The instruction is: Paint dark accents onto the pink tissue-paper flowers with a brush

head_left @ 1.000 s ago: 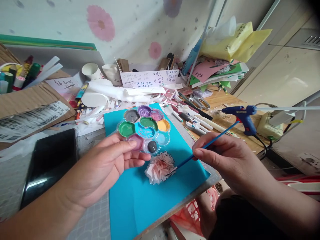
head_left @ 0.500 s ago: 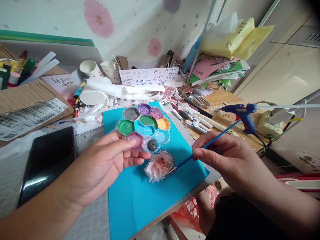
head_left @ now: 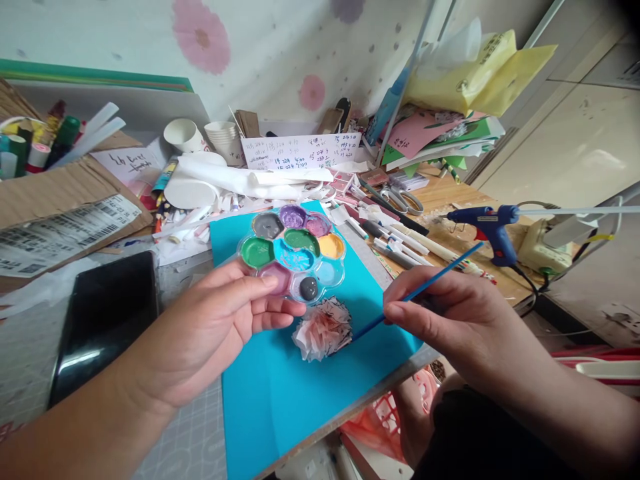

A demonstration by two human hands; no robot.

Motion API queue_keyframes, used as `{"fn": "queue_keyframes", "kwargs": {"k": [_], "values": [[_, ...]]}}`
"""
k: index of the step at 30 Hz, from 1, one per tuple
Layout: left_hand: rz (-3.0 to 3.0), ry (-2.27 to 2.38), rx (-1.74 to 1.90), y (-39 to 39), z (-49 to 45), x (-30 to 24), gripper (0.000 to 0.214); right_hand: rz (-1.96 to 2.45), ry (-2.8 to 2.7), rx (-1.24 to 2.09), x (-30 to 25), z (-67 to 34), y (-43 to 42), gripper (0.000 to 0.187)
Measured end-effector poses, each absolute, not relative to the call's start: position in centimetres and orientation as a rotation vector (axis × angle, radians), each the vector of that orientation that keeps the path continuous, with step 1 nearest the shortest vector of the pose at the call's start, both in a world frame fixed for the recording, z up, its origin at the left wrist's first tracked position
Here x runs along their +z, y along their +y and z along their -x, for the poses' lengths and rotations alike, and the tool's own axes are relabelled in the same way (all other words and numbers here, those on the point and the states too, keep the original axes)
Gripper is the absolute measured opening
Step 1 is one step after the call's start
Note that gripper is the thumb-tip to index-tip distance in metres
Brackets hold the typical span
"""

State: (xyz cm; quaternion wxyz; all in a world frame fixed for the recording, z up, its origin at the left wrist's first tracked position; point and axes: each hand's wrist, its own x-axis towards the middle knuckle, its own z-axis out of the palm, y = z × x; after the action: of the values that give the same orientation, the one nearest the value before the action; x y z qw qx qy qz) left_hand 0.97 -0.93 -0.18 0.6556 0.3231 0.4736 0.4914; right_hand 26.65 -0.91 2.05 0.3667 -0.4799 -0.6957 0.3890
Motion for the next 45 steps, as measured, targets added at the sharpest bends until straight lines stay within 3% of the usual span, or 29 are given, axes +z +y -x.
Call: {"fn": "queue_keyframes", "kwargs": {"k": [45], "values": [[-0.700,1.105,1.114,-1.09,-1.13,0.35,0.008,1.230,-1.729,1.038,2.30,-26.73,-0.29,0.022]]}}
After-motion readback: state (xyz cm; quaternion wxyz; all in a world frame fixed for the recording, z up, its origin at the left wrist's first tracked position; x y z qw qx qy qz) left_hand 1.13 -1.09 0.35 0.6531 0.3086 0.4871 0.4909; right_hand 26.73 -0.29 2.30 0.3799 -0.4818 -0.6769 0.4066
